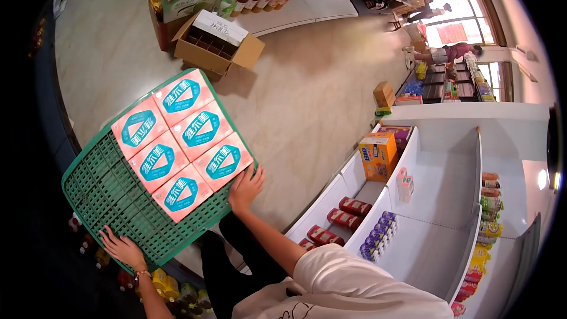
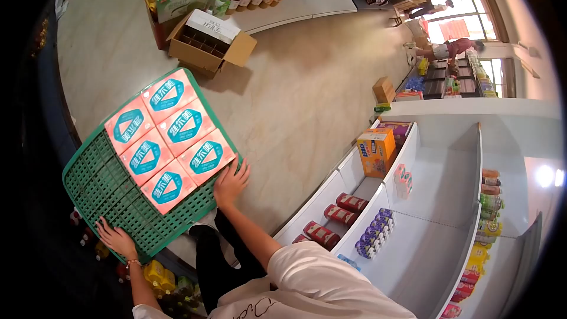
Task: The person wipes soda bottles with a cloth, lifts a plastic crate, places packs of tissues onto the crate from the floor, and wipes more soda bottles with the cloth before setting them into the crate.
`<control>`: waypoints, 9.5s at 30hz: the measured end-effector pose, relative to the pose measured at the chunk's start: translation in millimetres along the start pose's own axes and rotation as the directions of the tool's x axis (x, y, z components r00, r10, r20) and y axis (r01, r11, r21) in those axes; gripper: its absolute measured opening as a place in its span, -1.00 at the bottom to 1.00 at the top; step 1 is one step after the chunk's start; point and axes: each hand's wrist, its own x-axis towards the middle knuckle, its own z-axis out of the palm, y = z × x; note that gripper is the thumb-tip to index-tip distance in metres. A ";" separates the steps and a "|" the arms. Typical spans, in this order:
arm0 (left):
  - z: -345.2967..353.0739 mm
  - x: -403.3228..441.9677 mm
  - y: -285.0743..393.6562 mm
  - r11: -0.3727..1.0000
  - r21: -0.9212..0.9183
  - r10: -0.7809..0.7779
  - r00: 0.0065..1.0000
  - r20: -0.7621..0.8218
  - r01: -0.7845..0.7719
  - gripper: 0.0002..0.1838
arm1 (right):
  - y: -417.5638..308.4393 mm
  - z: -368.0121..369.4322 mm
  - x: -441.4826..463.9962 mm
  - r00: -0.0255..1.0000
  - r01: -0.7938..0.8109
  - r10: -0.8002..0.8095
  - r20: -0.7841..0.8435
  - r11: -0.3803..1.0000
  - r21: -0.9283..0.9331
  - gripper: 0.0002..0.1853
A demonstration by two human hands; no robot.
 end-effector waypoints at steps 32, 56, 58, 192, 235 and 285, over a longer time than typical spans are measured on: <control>6.1 2.8 37.4 0.947 -0.203 -0.277 0.954 -0.116 0.250 -0.52 | 5.0 -2.4 63.7 0.992 -0.002 -0.045 0.122 0.933 0.360 -0.68; 106.0 45.0 34.3 0.877 -0.340 -0.430 0.870 -0.241 0.340 -0.52 | -61.2 85.1 96.3 0.990 0.135 -0.143 0.007 0.949 0.284 -0.65; 107.0 44.7 35.0 0.876 -0.339 -0.432 0.869 -0.241 0.342 -0.52 | -64.7 86.7 97.0 0.990 0.129 -0.139 0.018 0.954 0.271 -0.66; -35.1 -33.1 174.7 0.345 -0.851 0.321 0.802 0.504 0.396 -0.70 | 318.5 -56.0 71.5 0.283 0.069 0.028 0.959 0.996 -0.050 -0.59; 427.1 846.5 196.9 0.924 -0.200 0.381 0.767 0.516 -0.325 -0.62 | -484.8 259.5 296.9 0.191 0.442 -0.367 0.910 0.860 0.254 -0.64; -25.6 -32.1 35.2 -0.161 -0.929 -0.979 -0.174 0.108 0.332 -0.51 | -451.4 -149.3 27.8 -0.428 0.007 -0.201 0.881 0.974 0.226 -0.36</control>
